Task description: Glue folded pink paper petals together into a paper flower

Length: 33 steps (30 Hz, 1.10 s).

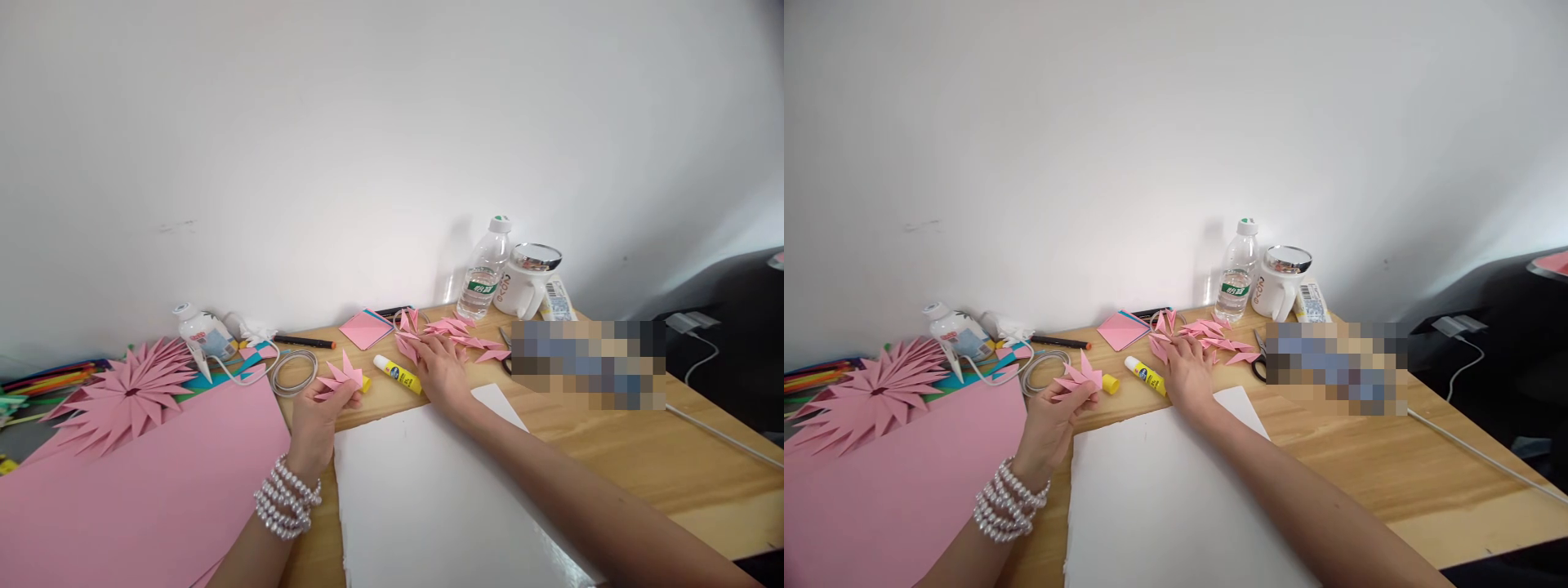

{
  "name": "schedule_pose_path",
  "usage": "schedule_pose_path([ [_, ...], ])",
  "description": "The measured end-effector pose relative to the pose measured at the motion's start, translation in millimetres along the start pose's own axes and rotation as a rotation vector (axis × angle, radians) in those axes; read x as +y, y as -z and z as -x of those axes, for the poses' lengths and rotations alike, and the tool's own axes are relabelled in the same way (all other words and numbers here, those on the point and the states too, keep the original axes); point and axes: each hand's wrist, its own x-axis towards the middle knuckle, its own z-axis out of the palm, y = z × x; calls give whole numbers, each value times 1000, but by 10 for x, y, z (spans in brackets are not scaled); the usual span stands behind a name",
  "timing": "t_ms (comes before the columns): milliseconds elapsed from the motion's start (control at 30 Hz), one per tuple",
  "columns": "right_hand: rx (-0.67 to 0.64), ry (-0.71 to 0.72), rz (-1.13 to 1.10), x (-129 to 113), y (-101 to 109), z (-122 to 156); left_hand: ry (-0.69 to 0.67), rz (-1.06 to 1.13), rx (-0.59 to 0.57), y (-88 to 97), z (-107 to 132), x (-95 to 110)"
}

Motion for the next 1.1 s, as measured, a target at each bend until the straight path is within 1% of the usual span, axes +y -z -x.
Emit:
schedule_pose_path([
  [67, 36, -3, -87, -7, 25, -11, 39, 92, -30, -3, -1, 24],
  [100, 75, 5, -152, -14, 41, -17, 50, 121, -39, -3, 0, 32],
  [233, 257, 27, -522, -68, 114, -18, 63, 150, -56, 4, 0, 30],
  [300, 263, -6, -707, -98, 135, -2, 64, 143, -71, 6, -4, 14],
  [400, 193, -69, -936, -132, 140, 30, 62, 138, -85, 7, -10, -4],
  [500, 150, -99, -1085, -159, 139, 54, 49, 143, -89, 5, -5, -4],
  [567, 125, -80, -1124, -180, 145, 63, 46, 152, -97, 3, 1, 3],
  [700, 75, -26, -1122, -229, 161, 70, 51, 153, -107, 2, 3, 7],
  [800, 51, -52, -1142, -263, 182, 73, 45, 151, -117, 3, -1, -2],
  [900, -90, -110, -1173, -290, 221, 83, 43, 147, -116, -2, 3, -12],
  [967, -198, -116, -1201, -307, 252, 92, 46, 134, -116, -11, 12, -18],
  [1100, -324, -116, -1248, -349, 314, 107, 53, 94, -138, -30, 43, -30],
])
